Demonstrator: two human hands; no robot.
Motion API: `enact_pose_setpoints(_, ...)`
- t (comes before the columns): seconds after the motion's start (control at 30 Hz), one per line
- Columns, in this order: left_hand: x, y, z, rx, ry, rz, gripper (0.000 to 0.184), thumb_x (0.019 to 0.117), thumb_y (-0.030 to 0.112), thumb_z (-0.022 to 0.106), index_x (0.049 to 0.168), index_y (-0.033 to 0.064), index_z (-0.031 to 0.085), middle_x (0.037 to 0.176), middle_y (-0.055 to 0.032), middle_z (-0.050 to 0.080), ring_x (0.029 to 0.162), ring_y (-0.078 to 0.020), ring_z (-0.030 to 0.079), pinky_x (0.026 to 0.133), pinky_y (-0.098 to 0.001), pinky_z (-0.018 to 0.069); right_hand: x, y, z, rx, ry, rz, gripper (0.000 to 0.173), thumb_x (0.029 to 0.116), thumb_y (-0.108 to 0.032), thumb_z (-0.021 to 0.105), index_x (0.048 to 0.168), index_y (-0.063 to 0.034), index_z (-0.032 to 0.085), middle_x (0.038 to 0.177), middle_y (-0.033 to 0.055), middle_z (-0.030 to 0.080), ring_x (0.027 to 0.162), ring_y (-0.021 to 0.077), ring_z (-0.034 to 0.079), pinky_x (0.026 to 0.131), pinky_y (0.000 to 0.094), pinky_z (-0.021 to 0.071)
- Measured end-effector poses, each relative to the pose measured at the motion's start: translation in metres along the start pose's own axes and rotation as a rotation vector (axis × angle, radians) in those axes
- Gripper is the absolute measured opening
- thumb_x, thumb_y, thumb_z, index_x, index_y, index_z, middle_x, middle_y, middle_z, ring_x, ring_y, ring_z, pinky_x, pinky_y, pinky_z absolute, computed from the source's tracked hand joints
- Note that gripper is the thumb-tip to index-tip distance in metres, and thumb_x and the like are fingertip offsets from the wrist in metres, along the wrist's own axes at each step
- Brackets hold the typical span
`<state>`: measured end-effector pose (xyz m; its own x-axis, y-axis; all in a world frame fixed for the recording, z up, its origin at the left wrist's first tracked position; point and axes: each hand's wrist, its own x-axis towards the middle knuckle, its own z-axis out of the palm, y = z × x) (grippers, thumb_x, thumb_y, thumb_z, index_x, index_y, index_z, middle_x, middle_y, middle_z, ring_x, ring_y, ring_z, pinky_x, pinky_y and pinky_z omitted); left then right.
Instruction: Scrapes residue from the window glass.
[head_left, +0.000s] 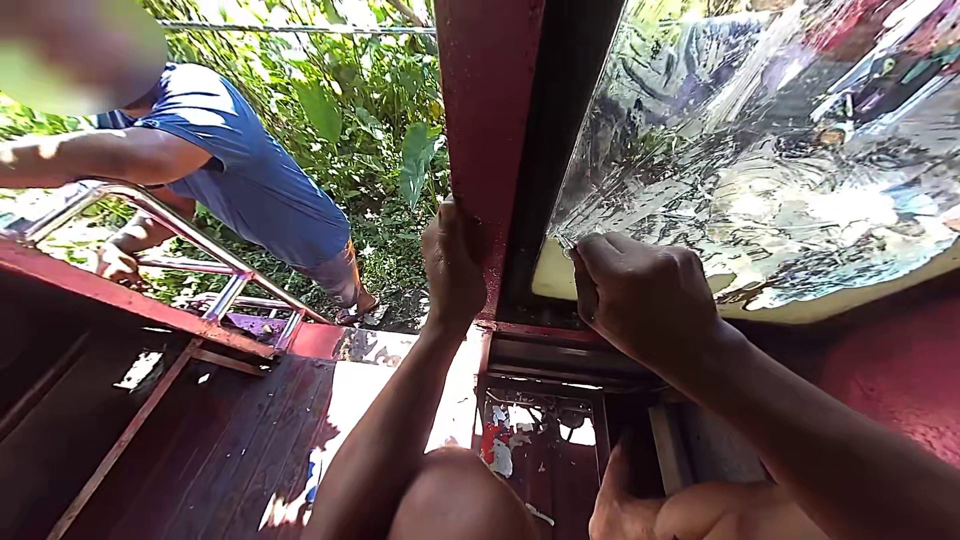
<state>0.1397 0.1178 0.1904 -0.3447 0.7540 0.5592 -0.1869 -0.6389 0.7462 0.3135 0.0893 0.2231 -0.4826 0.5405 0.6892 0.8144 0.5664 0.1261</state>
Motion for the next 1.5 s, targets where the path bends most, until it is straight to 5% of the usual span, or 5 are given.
enact_pose_setpoints(0.23, -0.004, 0.008, -0.001, 0.163, -0.004, 0.042, 0.047, 0.1111, 0.036, 0.024, 0.101, 0.0063, 0.060, 0.083, 0.0139, 0.061, 0.082, 0.0098, 0.060, 0.078, -0.0168, 0.0520, 0.008, -0.013, -0.010, -0.007, -0.105, 0.013, 0.004, 0.0859, 0.001, 0.059, 0.083, 0.0028, 0.061, 0.067, 0.0180, 0.058, 0.051, 0.0375, 0.061, 0.039, 0.0484, 0.0417)
enact_pose_setpoints(0.43, 0.001, 0.002, -0.006, 0.269, -0.049, 0.050, 0.062, 0.1085, 0.048, 0.025, 0.098, 0.0010, 0.064, 0.074, 0.0025, 0.059, 0.069, -0.0006, 0.059, 0.067, -0.0248, 0.0526, 0.008, -0.017, -0.008, -0.105, -0.165, 0.012, 0.002, 0.0853, 0.005, 0.059, 0.085, 0.0039, 0.058, 0.069, 0.0193, 0.056, 0.052, 0.0400, 0.061, 0.039, 0.0487, 0.0393)
enact_pose_setpoints(0.8, 0.000, 0.002, -0.013, 0.292, -0.141, 0.038, 0.077, 0.1033, 0.067, 0.018, 0.105, 0.0041, 0.062, 0.076, -0.0004, 0.059, 0.066, -0.0038, 0.058, 0.059, -0.0262, 0.0523, -0.015, 0.016, 0.006, -0.015, -0.030, -0.023, 0.036, 0.1029, -0.015, 0.039, 0.081, 0.0049, 0.059, 0.064, 0.0217, 0.059, 0.050, 0.0406, 0.061, 0.039, 0.0507, 0.0402)
enact_pose_setpoints(1.07, 0.001, -0.003, -0.006, 0.213, -0.068, 0.031, 0.060, 0.1069, 0.052, 0.028, 0.095, 0.0041, 0.063, 0.073, 0.0058, 0.059, 0.069, 0.0018, 0.057, 0.066, -0.0224, 0.0508, -0.021, 0.009, 0.012, -0.022, -0.026, -0.001, 0.033, 0.1009, -0.011, 0.041, 0.080, 0.0062, 0.059, 0.063, 0.0222, 0.059, 0.048, 0.0393, 0.061, 0.038, 0.0484, 0.0391)
enact_pose_setpoints(1.5, -0.001, 0.001, -0.008, 0.264, -0.088, 0.003, 0.078, 0.0999, 0.073, 0.021, 0.100, 0.0062, 0.062, 0.073, 0.0022, 0.056, 0.063, -0.0022, 0.056, 0.058, -0.0252, 0.0501, -0.016, 0.000, 0.012, -0.032, -0.043, 0.003, 0.029, 0.0987, -0.008, 0.042, 0.077, 0.0050, 0.057, 0.061, 0.0205, 0.056, 0.047, 0.0391, 0.060, 0.037, 0.0471, 0.0374)
